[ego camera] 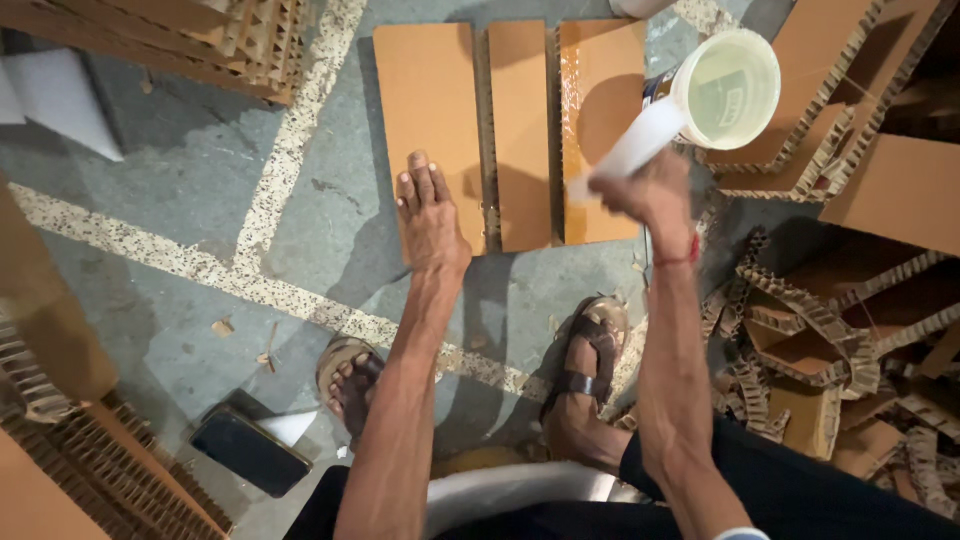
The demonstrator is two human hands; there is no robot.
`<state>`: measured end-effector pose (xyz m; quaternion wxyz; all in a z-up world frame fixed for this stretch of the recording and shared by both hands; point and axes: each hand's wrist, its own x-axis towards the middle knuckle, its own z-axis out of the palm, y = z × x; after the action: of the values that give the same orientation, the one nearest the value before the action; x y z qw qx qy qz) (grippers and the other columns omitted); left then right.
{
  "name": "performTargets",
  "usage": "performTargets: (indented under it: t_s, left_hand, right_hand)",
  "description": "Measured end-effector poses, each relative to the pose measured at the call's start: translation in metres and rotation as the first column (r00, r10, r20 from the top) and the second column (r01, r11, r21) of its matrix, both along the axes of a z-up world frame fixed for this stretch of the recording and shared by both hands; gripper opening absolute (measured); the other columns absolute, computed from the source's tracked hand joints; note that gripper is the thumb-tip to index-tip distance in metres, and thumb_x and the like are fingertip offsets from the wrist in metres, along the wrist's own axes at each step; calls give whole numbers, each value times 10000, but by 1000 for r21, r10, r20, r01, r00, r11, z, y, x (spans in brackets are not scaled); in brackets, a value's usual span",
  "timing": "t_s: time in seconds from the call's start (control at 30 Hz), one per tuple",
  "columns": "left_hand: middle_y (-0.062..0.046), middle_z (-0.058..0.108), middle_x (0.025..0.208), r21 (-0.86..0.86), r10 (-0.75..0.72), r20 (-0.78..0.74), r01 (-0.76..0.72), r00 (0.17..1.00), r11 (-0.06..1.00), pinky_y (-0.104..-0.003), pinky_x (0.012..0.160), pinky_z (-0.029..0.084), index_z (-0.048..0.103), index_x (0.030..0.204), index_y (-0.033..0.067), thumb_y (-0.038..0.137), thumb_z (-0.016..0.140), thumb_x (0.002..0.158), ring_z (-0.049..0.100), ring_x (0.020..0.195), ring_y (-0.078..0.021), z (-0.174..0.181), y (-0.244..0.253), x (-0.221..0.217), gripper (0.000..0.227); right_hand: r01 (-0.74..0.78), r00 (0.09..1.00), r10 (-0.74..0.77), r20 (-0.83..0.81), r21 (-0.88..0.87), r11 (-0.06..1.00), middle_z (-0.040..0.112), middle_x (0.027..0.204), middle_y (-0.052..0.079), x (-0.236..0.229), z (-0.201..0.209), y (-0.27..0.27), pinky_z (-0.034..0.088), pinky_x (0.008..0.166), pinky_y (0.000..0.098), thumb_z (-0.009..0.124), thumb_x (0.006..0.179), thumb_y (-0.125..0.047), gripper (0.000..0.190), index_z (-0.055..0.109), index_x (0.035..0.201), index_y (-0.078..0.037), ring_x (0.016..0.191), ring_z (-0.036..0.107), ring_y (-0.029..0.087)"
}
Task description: The person applies glue to the edges of flat cardboard pieces using a white roller. They then press the glued edges together to form a box shape and secure the structure with a rubber band. The process is repeated for multiple units.
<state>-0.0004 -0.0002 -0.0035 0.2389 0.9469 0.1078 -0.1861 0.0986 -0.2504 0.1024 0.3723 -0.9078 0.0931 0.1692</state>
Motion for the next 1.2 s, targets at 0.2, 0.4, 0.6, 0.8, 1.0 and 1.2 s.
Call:
performTargets:
  t_s: [0.2, 0.4, 0.6, 0.8, 1.0, 1.2]
  left_hand:
    - [-220, 129, 1677, 21, -7, 25, 7, 1000, 1000, -536, 1228, 258, 256, 1551, -67, -12, 715, 749, 192, 1526, -468, 0, -1, -1, 926]
    - [-208, 136, 1684, 24, 9, 54, -10, 999, 1000, -546, 1230, 252, 265, 1554, -64, -22, 706, 758, 182, 1529, -471, -4, -2, -1, 911]
    - [-216, 126, 1680, 19, -6, 14, 6, 1000, 1000, -539, 1226, 256, 254, 1557, -73, -44, 706, 744, 169, 1527, -471, -4, -2, -1, 930]
    - [-212, 147, 1677, 25, -11, 10, 11, 1000, 1000, -531, 1221, 282, 257, 1556, -69, -26, 709, 761, 192, 1527, -460, 1, 0, -1, 915]
    - [-217, 158, 1665, 20, -3, 37, 3, 999, 1000, -526, 1206, 293, 270, 1547, -70, -31, 709, 752, 218, 1512, -466, 4, 0, -1, 909]
    - [-221, 182, 1685, 22, 2, 43, -3, 999, 1000, -506, 1220, 330, 282, 1550, -68, -45, 726, 757, 248, 1529, -462, 1, 0, -2, 910]
  right_hand:
    - [-129, 779, 146, 609, -71, 989, 759, 748, 63, 98, -41, 13, 588, 608, 316, 810, 863, -240, 233, 772, 869, -10, 667, 765, 190]
    - [-229, 579, 249, 777, -138, 964, 694, 811, 135, 160, -102, 5, 526, 699, 440, 864, 739, -242, 335, 689, 869, 11, 753, 675, 302]
    - [-160, 735, 329, 593, -320, 934, 682, 727, 161, 157, -116, -9, 532, 637, 433, 849, 705, -253, 332, 681, 794, 19, 672, 680, 320]
    - [-150, 779, 429, 456, -530, 835, 711, 704, 207, 99, -90, -10, 589, 576, 411, 837, 697, -223, 275, 705, 738, 15, 589, 715, 346]
    - [-197, 888, 329, 322, -381, 903, 726, 780, 223, 30, -57, -10, 609, 612, 395, 834, 682, -233, 345, 710, 848, 44, 679, 752, 341]
    - [-129, 970, 203, 131, -429, 894, 697, 728, 256, -39, -39, -15, 603, 640, 416, 886, 650, -291, 412, 733, 791, 64, 680, 745, 348]
